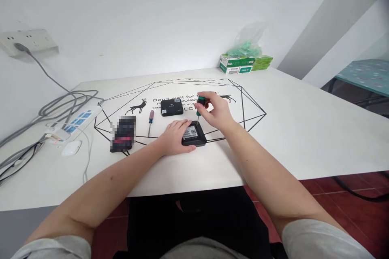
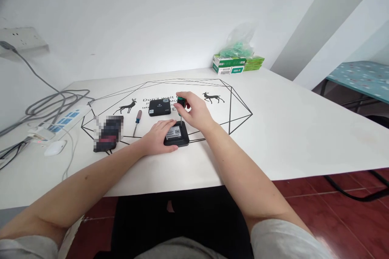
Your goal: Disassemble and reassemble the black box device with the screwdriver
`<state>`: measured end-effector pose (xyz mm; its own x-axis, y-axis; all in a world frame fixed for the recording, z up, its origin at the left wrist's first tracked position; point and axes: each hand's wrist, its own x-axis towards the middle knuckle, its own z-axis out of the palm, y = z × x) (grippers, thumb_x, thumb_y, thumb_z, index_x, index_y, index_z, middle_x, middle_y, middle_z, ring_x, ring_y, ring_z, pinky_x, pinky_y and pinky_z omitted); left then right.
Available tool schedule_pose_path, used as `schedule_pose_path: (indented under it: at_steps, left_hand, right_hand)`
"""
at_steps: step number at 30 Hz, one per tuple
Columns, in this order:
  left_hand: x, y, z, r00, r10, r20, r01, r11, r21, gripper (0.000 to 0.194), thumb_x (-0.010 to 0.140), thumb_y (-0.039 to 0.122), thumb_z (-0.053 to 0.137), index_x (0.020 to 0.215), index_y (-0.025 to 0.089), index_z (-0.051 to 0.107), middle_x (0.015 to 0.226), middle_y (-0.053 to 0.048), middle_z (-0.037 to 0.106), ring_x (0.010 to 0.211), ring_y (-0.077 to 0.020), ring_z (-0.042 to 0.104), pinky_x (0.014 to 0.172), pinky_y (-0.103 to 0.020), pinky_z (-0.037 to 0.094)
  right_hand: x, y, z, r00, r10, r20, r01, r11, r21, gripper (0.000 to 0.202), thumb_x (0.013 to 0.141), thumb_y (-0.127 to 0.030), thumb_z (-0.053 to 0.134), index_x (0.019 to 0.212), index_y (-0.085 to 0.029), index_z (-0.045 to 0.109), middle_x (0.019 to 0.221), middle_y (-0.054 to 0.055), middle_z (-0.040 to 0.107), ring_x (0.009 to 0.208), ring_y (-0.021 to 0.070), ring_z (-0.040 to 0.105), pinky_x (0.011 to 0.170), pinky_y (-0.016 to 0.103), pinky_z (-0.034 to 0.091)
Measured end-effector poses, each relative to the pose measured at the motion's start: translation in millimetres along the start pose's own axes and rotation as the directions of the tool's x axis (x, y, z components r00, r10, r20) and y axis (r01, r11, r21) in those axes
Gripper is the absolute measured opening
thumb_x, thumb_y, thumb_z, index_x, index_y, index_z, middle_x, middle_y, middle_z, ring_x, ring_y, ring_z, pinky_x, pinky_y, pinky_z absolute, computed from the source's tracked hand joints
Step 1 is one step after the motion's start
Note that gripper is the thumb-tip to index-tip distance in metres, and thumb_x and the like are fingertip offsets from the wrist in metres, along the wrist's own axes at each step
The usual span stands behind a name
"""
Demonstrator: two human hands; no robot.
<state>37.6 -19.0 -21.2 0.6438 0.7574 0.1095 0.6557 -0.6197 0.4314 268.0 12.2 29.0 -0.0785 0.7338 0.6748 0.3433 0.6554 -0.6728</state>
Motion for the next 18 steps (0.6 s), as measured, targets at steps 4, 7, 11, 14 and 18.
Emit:
schedule_pose_path:
  at_steps: [4,7,11,14,18]
  left_hand:
    - [0,-3,0.3,1.0,0.015,-0.001,-0.015,0.999,0.035,0.104,0.088,0.066,0.076,0.172,0.016,0.04,0.175,-0.024,0.043,0.16,-0.0488,0.04,0.134,-0.067,0.03]
    - [3,-3,-1.7,0.999,0.032,0.021,-0.033,0.998,0.048,0.102,0.088,0.067,0.076,0.172,0.018,0.042,0.172,-0.023,0.045,0.159,-0.049,0.041,0.133,-0.068,0.032]
    - [8,-1,-2.6,0.998,0.037,0.041,-0.039,0.998,0.05,0.101,0.089,0.067,0.075,0.172,0.019,0.042,0.172,-0.023,0.046,0.16,-0.0468,0.041,0.134,-0.065,0.031]
    - [7,1,-3.8,0.999,0.018,0.05,-0.021,0.998,0.066,0.103,0.093,0.071,0.07,0.174,0.017,0.037,0.178,-0.025,0.038,0.165,-0.0466,0.035,0.136,-0.065,0.027]
    - [-4,-1,-11.7,0.99,-0.028,0.137,0.016,0.996,0.088,0.112,0.096,0.081,0.061,0.179,0.015,0.024,0.188,-0.024,0.016,0.173,-0.0462,0.017,0.138,-0.064,0.019]
  right_hand:
    - [-3,3,12,0.999,-0.049,-0.014,0.049,0.998,-0.025,0.035,0.093,-0.056,0.079,0.121,-0.035,0.076,0.106,0.007,0.076,0.082,0.024,0.063,0.086,0.046,0.06]
    - [-6,5,21,0.993,-0.075,-0.086,0.073,0.997,-0.027,0.034,0.092,-0.057,0.081,0.118,-0.035,0.077,0.105,0.007,0.074,0.091,0.0272,0.064,0.088,0.048,0.061]
    - [-11,6,28,0.973,-0.133,-0.187,0.125,0.991,-0.057,0.034,0.096,-0.058,0.078,0.121,-0.035,0.078,0.1,0.008,0.068,0.097,0.0287,0.066,0.092,0.05,0.061]
    - [-12,8,28,0.952,-0.221,-0.213,0.206,0.974,-0.093,0.036,0.112,-0.049,0.05,0.132,-0.034,0.076,0.105,0.009,0.066,0.099,0.0266,0.068,0.096,0.051,0.061]
    - [-10,16,28,0.908,-0.308,-0.285,0.276,0.95,-0.147,0.03,0.111,-0.047,0.054,0.127,-0.029,0.072,0.122,0.012,0.065,0.112,0.0287,0.071,0.094,0.053,0.064]
